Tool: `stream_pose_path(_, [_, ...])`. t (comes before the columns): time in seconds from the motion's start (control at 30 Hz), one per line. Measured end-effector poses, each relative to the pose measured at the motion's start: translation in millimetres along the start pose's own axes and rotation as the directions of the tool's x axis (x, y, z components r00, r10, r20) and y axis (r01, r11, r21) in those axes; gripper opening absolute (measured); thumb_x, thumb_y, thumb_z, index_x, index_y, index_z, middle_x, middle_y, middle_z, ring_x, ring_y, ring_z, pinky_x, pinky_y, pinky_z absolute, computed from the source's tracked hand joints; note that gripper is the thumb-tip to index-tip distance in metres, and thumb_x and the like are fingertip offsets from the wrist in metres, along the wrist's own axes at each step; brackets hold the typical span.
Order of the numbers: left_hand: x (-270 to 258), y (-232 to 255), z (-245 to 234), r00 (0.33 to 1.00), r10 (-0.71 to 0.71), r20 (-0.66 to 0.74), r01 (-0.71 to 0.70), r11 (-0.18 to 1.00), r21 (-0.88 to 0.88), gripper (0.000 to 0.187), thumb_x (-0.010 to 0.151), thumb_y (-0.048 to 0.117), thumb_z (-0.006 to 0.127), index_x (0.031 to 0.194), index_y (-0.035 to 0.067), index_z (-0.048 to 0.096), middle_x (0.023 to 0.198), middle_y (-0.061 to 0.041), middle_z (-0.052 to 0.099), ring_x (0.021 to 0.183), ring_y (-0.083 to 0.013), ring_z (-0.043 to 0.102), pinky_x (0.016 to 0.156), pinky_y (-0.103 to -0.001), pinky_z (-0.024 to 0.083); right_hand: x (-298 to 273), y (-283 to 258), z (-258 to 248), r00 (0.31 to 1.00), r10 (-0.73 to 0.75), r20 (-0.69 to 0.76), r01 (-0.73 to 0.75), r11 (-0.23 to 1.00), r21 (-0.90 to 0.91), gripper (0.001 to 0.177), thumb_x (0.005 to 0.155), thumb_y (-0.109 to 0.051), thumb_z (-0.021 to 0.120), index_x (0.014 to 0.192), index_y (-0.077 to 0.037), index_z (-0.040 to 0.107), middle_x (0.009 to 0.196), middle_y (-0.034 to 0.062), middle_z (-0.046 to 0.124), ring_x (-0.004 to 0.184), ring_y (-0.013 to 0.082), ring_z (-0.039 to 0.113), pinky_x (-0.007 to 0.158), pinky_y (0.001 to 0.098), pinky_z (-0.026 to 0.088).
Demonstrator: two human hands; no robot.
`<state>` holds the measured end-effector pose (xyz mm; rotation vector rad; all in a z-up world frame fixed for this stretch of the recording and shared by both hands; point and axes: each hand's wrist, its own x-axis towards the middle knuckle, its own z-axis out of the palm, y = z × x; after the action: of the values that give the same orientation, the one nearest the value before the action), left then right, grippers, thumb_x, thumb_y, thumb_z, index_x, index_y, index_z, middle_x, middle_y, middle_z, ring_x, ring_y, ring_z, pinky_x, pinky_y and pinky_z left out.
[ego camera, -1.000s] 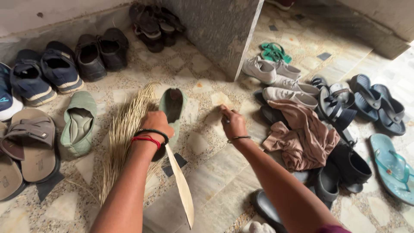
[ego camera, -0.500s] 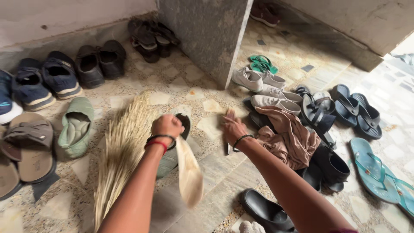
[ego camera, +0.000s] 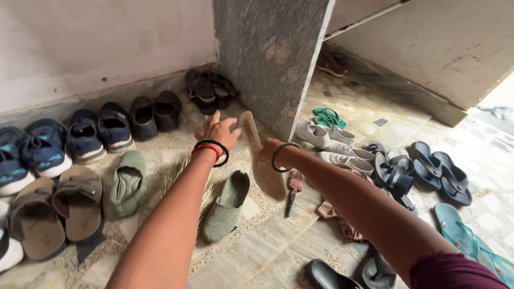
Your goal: The person cleans several pairs of shoes using a small brush and a broom. They remove insoles from a pair of green slip-on shoes, brush the interior and exterior, and reinsert the insoles. They then brush and tie the laces of white sneakers before placing them back in line with other shoes.
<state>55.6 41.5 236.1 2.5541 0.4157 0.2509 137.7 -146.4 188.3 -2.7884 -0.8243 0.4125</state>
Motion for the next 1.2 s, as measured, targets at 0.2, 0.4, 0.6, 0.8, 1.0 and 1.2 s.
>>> stream_pose_path(0.2, [-8.2, -14.0, 57.0, 0.956, 0.173, 0.237, 0.006, 0.797, -0.604, 0.074, 0.093, 0.069, 0.040, 0.152, 0.024, 0.037, 0.155, -0.020, 0.048, 0.139, -0.0351, 0.049, 0.114, -0.047, 0.039, 67.1, -2.0, -16.7, 0.952, 0.198, -0.235, 0.058, 0.637, 0.769, 0.023, 0.088, -0.008, 0.060, 0.104, 0.004, 0.071, 0.082, 0.0227, 0.073, 0.073, 0.0348, 0.074, 0.057, 0.0441, 0.056])
stream_pose_path(0.4, [14.8, -85.0, 106.8, 0.945, 0.224, 0.237, -0.131, 0.926, -0.354, 0.131, 0.059, 0.033, 0.101, 0.154, 0.009, 0.015, 0.154, -0.024, 0.042, 0.141, -0.0339, 0.045, 0.115, -0.039, 0.039, 101.8, 17.6, 35.5, 0.726, 0.524, -0.446, 0.022, 0.630, 0.776, 0.020, 0.091, -0.008, 0.063, 0.107, 0.004, 0.064, 0.085, 0.0172, 0.069, 0.071, 0.0289, 0.073, 0.056, 0.0388, 0.061])
stream_pose_path(0.6, [12.7, -85.4, 115.9, 0.990, 0.116, 0.076, -0.104, 0.984, -0.142, 0.073, 0.084, 0.007, 0.069, 0.149, 0.019, 0.040, 0.139, -0.024, 0.056, 0.125, -0.0464, 0.058, 0.105, -0.053, 0.051, 102.8, -24.7, 100.4, 0.998, 0.049, 0.038, -0.016, -0.392, 0.920, 0.028, 0.093, -0.009, 0.072, 0.113, 0.010, 0.065, 0.101, 0.0201, 0.072, 0.086, 0.0299, 0.072, 0.074, 0.0459, 0.061])
stream_pose_path(0.8, [-3.0, -126.8, 95.3, 0.668, 0.013, 0.744, 0.708, 0.295, -0.641, 0.049, 0.088, -0.001, 0.053, 0.136, 0.006, 0.042, 0.113, -0.022, 0.067, 0.089, -0.0414, 0.074, 0.072, -0.056, 0.061, 74.6, -15.5, 95.9, 0.901, 0.233, 0.367, -0.343, -0.137, 0.929, 0.037, 0.092, -0.029, 0.080, 0.117, -0.004, 0.069, 0.100, 0.0097, 0.068, 0.084, 0.0198, 0.058, 0.064, 0.0340, 0.050])
stream_pose_path(1.0, [-2.1, -167.7, 145.3, 0.753, -0.206, 0.625, 0.550, 0.719, -0.425, 0.058, 0.081, 0.012, 0.084, 0.134, 0.012, 0.061, 0.118, -0.016, 0.071, 0.110, -0.0325, 0.072, 0.083, -0.046, 0.062, 74.1, 19.9, 119.0, 0.944, 0.328, -0.024, -0.215, 0.672, 0.709, 0.026, 0.081, -0.029, 0.086, 0.085, -0.007, 0.072, 0.080, 0.0061, 0.074, 0.071, 0.0166, 0.065, 0.064, 0.0371, 0.053])
stream_pose_path(1.2, [-27.3, -179.0, 145.3, 0.715, 0.127, 0.687, -0.253, 0.964, 0.085, 0.058, 0.072, 0.044, 0.088, 0.124, 0.022, 0.073, 0.131, -0.009, 0.068, 0.123, -0.0266, 0.063, 0.109, -0.036, 0.047, 65.2, 13.5, 101.6, 0.839, 0.320, -0.440, -0.172, 0.923, 0.344, 0.047, 0.080, -0.037, 0.092, 0.076, 0.001, 0.063, 0.072, 0.0194, 0.070, 0.065, 0.0260, 0.066, 0.061, 0.0383, 0.051])
